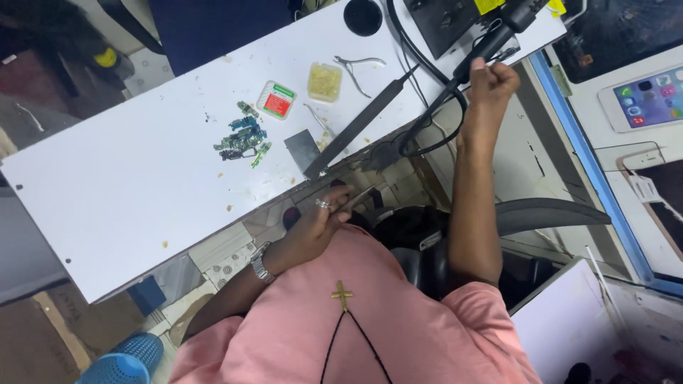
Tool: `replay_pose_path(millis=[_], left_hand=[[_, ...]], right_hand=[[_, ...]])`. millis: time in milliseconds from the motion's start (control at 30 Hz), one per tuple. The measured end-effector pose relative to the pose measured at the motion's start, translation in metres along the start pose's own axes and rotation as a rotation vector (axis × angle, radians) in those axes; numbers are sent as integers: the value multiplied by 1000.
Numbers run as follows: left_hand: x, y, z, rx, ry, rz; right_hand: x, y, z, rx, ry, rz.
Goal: A technician uses a heat gun and a metal probe to repair small components on a mobile phone circuit board.
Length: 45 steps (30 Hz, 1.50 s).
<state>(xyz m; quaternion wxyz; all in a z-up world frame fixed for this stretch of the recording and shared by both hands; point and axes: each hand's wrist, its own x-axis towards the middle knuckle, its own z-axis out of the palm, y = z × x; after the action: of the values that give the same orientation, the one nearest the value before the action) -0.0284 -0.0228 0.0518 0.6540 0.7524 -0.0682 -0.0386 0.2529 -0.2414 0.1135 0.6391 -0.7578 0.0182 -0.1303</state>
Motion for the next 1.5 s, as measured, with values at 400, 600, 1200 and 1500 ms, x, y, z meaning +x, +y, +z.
replay_pose_path(millis=[400,600,1200,1500], left_hand=[[-16,-20,-19,19,137,103],[-13,-24,-23,56,253,277],[6,-85,-10,96,80,411],[3,-143,-2,268,129,341]], right_hand=[[-12,-29,12,216,-300,237],[-122,-35,8,229,-271,-117],[-269,153,12,908,-816,409],[-270,113,48,480,-516,198]])
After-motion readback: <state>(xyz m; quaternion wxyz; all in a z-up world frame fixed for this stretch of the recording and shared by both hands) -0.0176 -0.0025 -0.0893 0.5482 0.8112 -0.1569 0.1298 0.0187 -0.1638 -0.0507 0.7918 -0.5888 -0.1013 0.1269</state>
